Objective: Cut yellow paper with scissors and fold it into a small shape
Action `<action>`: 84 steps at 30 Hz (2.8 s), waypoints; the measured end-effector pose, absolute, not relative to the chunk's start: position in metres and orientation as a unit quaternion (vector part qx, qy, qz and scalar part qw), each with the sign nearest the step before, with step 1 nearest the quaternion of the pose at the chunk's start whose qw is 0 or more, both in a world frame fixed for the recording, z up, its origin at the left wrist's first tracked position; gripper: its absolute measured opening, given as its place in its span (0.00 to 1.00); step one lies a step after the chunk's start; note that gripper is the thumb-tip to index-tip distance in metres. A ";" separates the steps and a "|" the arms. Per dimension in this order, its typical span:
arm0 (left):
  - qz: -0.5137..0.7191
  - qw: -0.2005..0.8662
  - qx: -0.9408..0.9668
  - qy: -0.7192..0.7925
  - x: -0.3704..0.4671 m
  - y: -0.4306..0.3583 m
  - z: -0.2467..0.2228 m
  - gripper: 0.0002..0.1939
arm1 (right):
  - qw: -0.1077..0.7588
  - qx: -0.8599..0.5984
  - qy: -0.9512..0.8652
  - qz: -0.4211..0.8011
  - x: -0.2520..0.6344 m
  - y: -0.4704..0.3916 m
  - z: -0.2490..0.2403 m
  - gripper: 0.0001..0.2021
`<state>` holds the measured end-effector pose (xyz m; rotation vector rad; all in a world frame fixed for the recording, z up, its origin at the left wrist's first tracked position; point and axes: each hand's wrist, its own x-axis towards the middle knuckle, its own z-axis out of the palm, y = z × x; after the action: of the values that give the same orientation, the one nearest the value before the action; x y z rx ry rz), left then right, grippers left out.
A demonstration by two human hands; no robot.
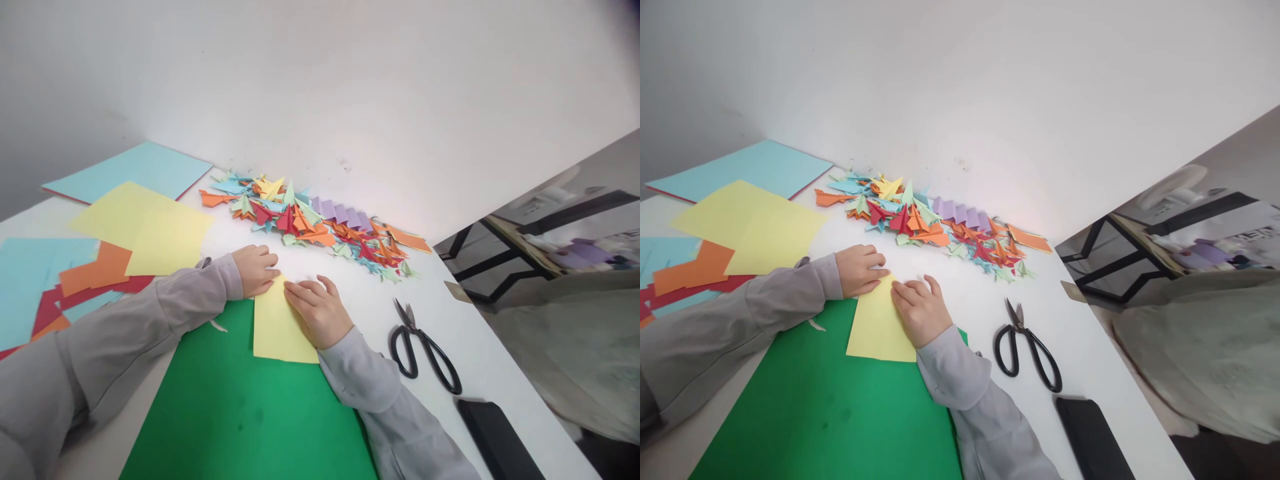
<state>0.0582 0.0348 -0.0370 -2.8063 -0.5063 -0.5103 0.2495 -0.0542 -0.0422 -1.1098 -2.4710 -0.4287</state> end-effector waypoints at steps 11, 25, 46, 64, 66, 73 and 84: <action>-0.154 0.127 -0.960 -0.194 0.058 0.032 -0.035 0.16 | 0.206 -0.396 -0.881 -0.156 0.249 -0.054 -0.043 0.12; -0.172 0.122 -0.955 -0.207 0.057 0.031 -0.036 0.14 | 0.197 -0.399 -0.882 -0.157 0.250 -0.054 -0.043 0.12; -0.134 0.013 -0.920 -0.368 0.069 0.008 -0.026 0.23 | 0.180 -0.427 -0.879 -0.114 0.247 -0.057 -0.042 0.15; -0.246 0.010 -0.962 -0.114 0.055 0.017 -0.042 0.15 | 0.198 -0.477 -0.856 -0.027 0.249 -0.057 -0.042 0.17; -0.243 -0.005 -0.965 -0.103 0.053 0.019 -0.041 0.15 | 0.210 -0.480 -0.851 -0.008 0.249 -0.056 -0.042 0.17; -0.232 0.002 -0.967 -0.102 0.053 0.018 -0.040 0.15 | 0.283 -0.474 -0.832 0.060 0.251 -0.051 -0.048 0.16; -0.250 0.013 -0.964 -0.092 0.054 0.016 -0.037 0.16 | 0.277 -0.490 -0.820 0.099 0.249 -0.052 -0.044 0.16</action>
<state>0.0536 0.0161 -0.0373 -3.0032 -0.2869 -0.7803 0.2487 -0.0521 -0.0437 -1.3170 -2.2024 0.2670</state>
